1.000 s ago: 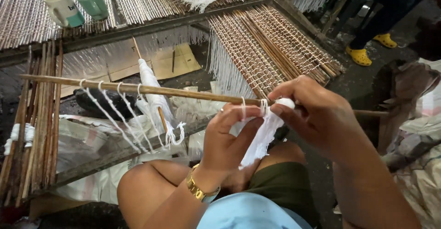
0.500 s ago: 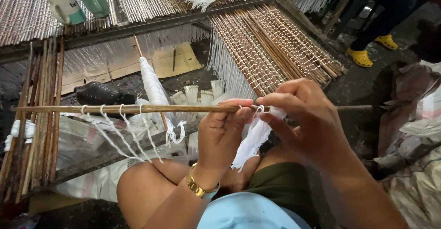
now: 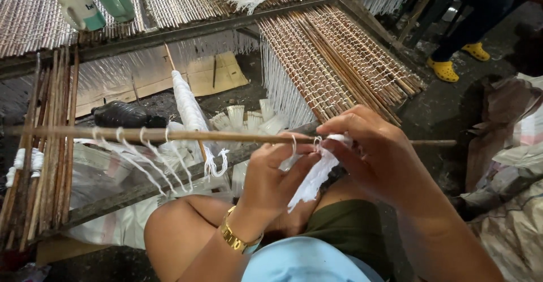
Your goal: Attaching white candle wicks to a wooden stick by wrapping and knotting them in a candle studio.
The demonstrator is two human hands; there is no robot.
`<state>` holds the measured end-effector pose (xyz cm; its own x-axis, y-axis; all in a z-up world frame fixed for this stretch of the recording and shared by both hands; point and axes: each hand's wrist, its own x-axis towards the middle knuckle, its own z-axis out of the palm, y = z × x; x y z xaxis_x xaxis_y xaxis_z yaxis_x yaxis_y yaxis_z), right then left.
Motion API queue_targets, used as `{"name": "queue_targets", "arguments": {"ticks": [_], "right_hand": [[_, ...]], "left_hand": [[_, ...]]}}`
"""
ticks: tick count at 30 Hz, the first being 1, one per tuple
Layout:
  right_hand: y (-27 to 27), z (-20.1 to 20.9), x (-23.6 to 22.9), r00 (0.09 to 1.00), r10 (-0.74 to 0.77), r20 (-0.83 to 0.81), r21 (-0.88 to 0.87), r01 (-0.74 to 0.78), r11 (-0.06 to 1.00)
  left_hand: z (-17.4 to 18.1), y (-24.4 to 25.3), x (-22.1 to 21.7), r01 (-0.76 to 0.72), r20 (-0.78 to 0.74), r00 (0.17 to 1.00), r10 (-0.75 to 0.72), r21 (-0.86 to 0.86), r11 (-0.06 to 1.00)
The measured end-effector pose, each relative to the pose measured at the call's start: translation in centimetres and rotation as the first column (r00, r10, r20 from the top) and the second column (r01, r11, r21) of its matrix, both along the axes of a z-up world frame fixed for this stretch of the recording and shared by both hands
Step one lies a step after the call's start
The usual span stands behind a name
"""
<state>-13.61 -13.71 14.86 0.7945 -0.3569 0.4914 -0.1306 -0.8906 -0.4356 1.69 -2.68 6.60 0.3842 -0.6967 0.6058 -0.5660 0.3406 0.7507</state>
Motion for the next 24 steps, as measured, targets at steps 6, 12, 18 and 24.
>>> {"name": "queue_targets", "arguments": {"ticks": [6,12,18,24], "right_hand": [[0.2,0.0,-0.1,0.999,-0.017,0.049,-0.02,0.018,1.0],[-0.2,-0.5,0.2,0.986,0.158,0.047,0.088,-0.162,0.983],[-0.5,-0.5,0.2,0.985,0.166,0.054,0.032,-0.168,0.985],[-0.7,-1.0,0.3,1.0,0.001,-0.008,0.035,0.0,0.999]], "left_hand": [[-0.7,1.5,0.6,-0.167,-0.294,0.941,0.167,0.024,0.986],[-2.2,0.3,-0.5,0.024,-0.328,0.944,0.037,0.18,0.983],[-2.2,0.9,-0.1,-0.001,-0.495,0.865,-0.08,-0.161,0.987],[-2.8,0.6,-1.2,-0.038,-0.5,0.863,-0.071,-0.203,0.978]]}}
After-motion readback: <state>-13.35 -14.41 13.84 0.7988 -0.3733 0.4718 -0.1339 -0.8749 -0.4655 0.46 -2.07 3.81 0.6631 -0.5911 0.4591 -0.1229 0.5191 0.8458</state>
